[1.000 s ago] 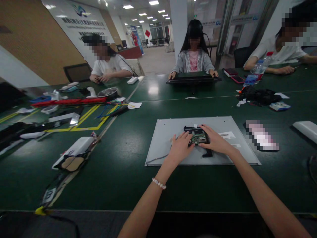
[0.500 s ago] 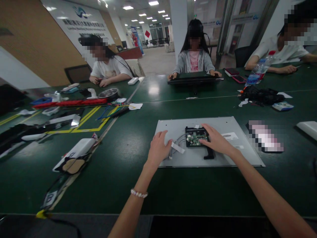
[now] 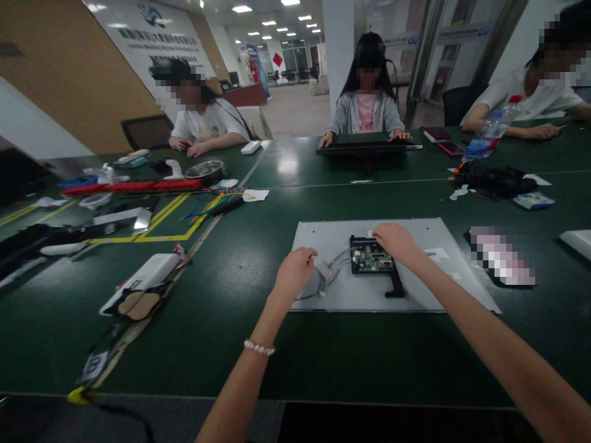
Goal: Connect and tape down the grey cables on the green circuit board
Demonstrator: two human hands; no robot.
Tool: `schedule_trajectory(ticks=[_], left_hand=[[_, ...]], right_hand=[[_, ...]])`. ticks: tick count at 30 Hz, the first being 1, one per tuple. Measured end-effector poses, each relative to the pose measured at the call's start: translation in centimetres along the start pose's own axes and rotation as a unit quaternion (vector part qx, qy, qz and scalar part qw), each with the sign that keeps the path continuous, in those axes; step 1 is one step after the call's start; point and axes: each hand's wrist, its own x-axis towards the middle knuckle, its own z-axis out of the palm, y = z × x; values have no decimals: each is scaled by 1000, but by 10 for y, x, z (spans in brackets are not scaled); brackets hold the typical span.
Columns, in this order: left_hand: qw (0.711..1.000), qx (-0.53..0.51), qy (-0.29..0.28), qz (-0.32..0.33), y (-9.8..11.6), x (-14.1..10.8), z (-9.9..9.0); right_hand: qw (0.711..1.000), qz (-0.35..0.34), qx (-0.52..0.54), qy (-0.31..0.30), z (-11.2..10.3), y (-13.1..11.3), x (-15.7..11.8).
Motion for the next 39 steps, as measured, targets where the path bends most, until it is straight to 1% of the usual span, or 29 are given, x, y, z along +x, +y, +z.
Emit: schedule_trajectory(ticks=[4,8,14,22,24,26,29,31,35,39], left_hand=[[999,26,8,-38,-12,9,-9],[999,27,11,-42,-18,11,-5],[994,69,74,-33,-15,7,7],[990,78,118,-21,-9,2,4],[989,65,129,-4,-3,-1,5],[991,40,119,39,8,-4,9],[991,-2,71,117,31,-8,16],[988,-14,40,151,47,-11,21],[983,-10,-3,183,70,-13,25],[980,11,-24,196,89,-9,32]], right_hand=[[1000,-2,-15,-6,-5,0,4],[999,-27,-16,-16,-11,3,8],[997,-61,-29,-40,-12,2,12],[997,-69,-24,-39,-11,5,12],[996,-73,-19,-38,-10,7,13],[995,-83,-15,-43,-11,8,16],[994,-96,-15,-56,-11,9,18],[993,-98,-15,-61,-11,9,18],[994,-93,-8,-62,-10,12,18],[997,-66,6,-36,-13,8,27]])
